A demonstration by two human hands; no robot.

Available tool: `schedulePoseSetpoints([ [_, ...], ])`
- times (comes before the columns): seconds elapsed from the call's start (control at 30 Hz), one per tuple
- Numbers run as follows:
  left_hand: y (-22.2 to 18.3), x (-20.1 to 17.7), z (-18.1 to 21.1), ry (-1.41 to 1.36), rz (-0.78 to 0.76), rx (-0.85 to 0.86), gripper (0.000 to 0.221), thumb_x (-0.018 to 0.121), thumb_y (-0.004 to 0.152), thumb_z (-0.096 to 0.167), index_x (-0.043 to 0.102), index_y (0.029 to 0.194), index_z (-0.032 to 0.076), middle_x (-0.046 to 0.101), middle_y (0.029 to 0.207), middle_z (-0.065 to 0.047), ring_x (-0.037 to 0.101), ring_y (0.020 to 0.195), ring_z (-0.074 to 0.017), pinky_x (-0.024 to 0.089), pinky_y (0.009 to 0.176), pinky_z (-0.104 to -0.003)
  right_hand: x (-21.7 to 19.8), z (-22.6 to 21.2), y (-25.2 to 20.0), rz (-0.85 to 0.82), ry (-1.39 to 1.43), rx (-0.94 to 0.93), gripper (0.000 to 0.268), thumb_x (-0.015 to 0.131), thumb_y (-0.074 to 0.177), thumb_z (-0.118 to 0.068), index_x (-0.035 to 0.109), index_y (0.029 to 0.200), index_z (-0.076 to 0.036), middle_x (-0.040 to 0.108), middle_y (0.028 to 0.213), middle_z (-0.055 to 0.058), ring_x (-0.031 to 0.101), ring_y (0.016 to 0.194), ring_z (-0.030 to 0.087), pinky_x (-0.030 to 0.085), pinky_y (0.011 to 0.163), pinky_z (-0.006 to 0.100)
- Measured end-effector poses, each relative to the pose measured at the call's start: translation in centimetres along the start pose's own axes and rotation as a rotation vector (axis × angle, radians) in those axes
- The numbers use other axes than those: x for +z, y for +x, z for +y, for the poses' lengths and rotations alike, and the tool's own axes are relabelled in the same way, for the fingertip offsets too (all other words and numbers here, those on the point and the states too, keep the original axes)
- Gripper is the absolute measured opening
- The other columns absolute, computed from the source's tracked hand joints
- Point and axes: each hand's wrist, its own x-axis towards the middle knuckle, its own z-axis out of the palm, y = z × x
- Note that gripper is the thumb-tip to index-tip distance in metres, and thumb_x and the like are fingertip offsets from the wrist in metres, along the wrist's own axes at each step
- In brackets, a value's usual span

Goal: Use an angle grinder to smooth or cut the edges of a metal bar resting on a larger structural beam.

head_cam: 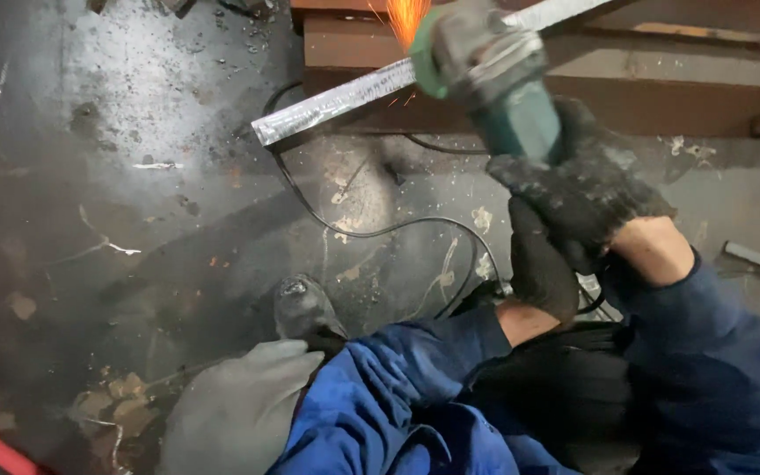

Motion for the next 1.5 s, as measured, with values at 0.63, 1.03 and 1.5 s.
schedulePoseSetpoints([
  [0.63,-2.4,0.8,2.3,0.292,0.039,0.056,0.053,0.035,0.113,0.049,0.056,0.137,0.006,0.066,0.12,-0.002,0.062,0.107,-0.0136,0.051,0.086,-0.03,0.8,-1.3,-0.5,-0.025,0.022,-0.02,0.105,0.08,0.072,-0.063,0.045,0.151,-0.002,0.068,0.124,0.024,0.069,0.109,0.036,0.056,0.089,0.048],
  [1.03,-2.1,-0.9,1.4,0.02,-0.046,-0.002,0.061,0.031,0.111,0.056,0.054,0.143,0.01,0.063,0.134,0.0,0.058,0.121,-0.0147,0.048,0.101,-0.029,0.2,-2.4,-0.8,-0.023,-0.027,-0.037,0.101,0.08,0.075,-0.061,0.047,0.151,-0.003,0.068,0.125,0.025,0.068,0.109,0.038,0.054,0.089,0.049],
  [1.5,-2.1,-1.1,1.0,0.244,0.036,0.041,0.063,0.031,0.116,0.055,0.056,0.139,0.002,0.063,0.129,-0.007,0.06,0.111,-0.0157,0.05,0.091,-0.03,1.3,-3.6,-0.8,-0.032,-0.106,-0.079,0.097,0.081,0.079,-0.059,0.051,0.152,-0.004,0.068,0.125,0.026,0.067,0.109,0.041,0.053,0.088,0.051],
])
